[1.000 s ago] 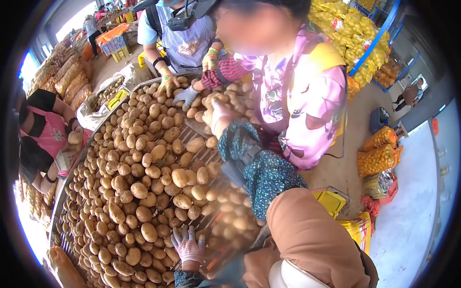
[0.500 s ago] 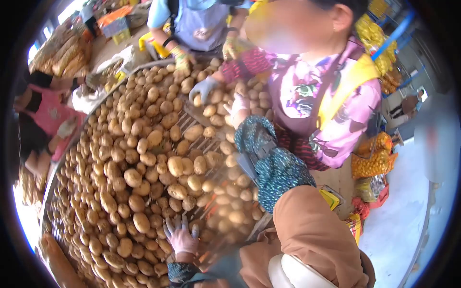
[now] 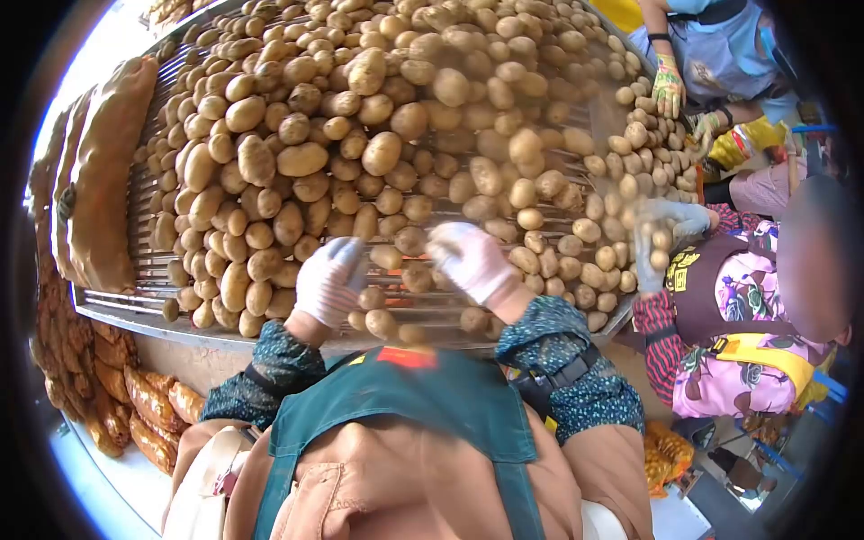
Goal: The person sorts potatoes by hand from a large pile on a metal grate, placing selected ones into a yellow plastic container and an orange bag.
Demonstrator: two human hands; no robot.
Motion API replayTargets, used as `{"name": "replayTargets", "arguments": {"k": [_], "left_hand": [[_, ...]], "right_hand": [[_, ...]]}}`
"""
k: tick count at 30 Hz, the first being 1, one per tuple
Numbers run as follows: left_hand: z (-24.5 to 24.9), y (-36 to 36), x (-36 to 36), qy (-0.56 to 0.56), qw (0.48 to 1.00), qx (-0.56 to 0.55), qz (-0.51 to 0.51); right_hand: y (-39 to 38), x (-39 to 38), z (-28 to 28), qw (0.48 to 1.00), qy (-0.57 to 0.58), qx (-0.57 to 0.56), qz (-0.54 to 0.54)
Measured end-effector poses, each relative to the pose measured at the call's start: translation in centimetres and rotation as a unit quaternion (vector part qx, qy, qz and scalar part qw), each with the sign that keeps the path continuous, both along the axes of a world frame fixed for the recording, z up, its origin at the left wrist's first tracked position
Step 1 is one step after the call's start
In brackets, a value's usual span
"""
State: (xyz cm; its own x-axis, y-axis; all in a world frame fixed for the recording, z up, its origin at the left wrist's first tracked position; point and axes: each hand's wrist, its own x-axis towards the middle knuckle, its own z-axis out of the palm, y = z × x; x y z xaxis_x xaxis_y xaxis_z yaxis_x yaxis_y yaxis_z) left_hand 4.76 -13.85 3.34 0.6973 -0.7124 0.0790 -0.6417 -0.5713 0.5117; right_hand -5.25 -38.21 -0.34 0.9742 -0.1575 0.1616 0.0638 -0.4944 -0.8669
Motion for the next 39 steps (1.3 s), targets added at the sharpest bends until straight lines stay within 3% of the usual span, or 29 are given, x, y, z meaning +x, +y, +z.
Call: {"name": "replayTargets", "arguments": {"k": [1,5,7,10,13,14,17,21,25,29,30,33,34,35,37,38,39], "left_hand": [[0.0,1.3,0.3,-0.023,0.999,0.010,0.043],[0.4,5.7,1.9,-0.123,0.982,0.060,0.132],[0.5,6.6,2.7,-0.137,0.972,0.112,0.155],[0.1,4.7,4.2,-0.115,0.947,0.230,0.191],[1.9,2.6,6.8,0.028,0.919,0.341,0.193],[1.5,3.3,7.0,0.007,0.928,0.329,0.176],[0.4,3.7,8.3,0.024,0.936,0.317,0.150],[-0.5,3.8,7.2,0.013,0.958,0.271,0.096],[-1.8,3.1,3.6,0.052,0.987,0.140,0.058],[-2.2,2.6,2.2,0.093,0.985,-0.009,-0.147],[-2.6,2.2,1.9,0.093,0.982,-0.087,-0.143],[-3.4,2.0,3.6,0.078,0.988,-0.112,-0.069],[-3.7,1.8,4.4,0.134,0.986,-0.094,-0.022],[-3.6,1.6,4.5,0.105,0.993,-0.059,0.014],[-4.9,0.9,5.2,0.081,0.992,0.077,0.054],[-5.1,0.1,5.2,0.088,0.985,0.146,0.037],[-4.5,-1.1,5.4,0.095,0.972,0.215,0.017]], "right_hand": [[0.8,1.4,0.1,0.995,-0.059,-0.059,0.061],[5.5,8.3,0.6,0.945,-0.118,-0.211,0.220],[8.3,11.6,1.1,0.898,-0.023,-0.363,0.247],[10.5,14.4,-2.1,0.834,0.076,-0.491,0.239],[10.5,14.0,-2.5,0.811,0.084,-0.541,0.208],[10.5,13.7,-1.6,0.799,0.123,-0.541,0.231],[9.6,13.8,-1.8,0.828,0.119,-0.498,0.230],[9.2,12.6,-0.5,0.826,0.197,-0.500,0.171],[7.6,11.0,-0.8,0.822,0.236,-0.499,0.138],[5.1,8.9,0.1,0.822,0.268,-0.498,0.066],[4.0,8.5,0.4,0.825,0.255,-0.502,0.052],[0.6,8.0,1.4,0.837,0.307,-0.454,0.014],[-0.3,8.1,2.0,0.839,0.335,-0.428,0.000],[-1.2,8.1,3.1,0.836,0.370,-0.404,-0.028],[-4.1,8.7,3.6,0.783,0.464,-0.407,-0.081],[-5.7,9.2,4.2,0.752,0.487,-0.439,-0.072],[-5.8,9.9,5.6,0.771,0.451,-0.437,-0.102]]}}
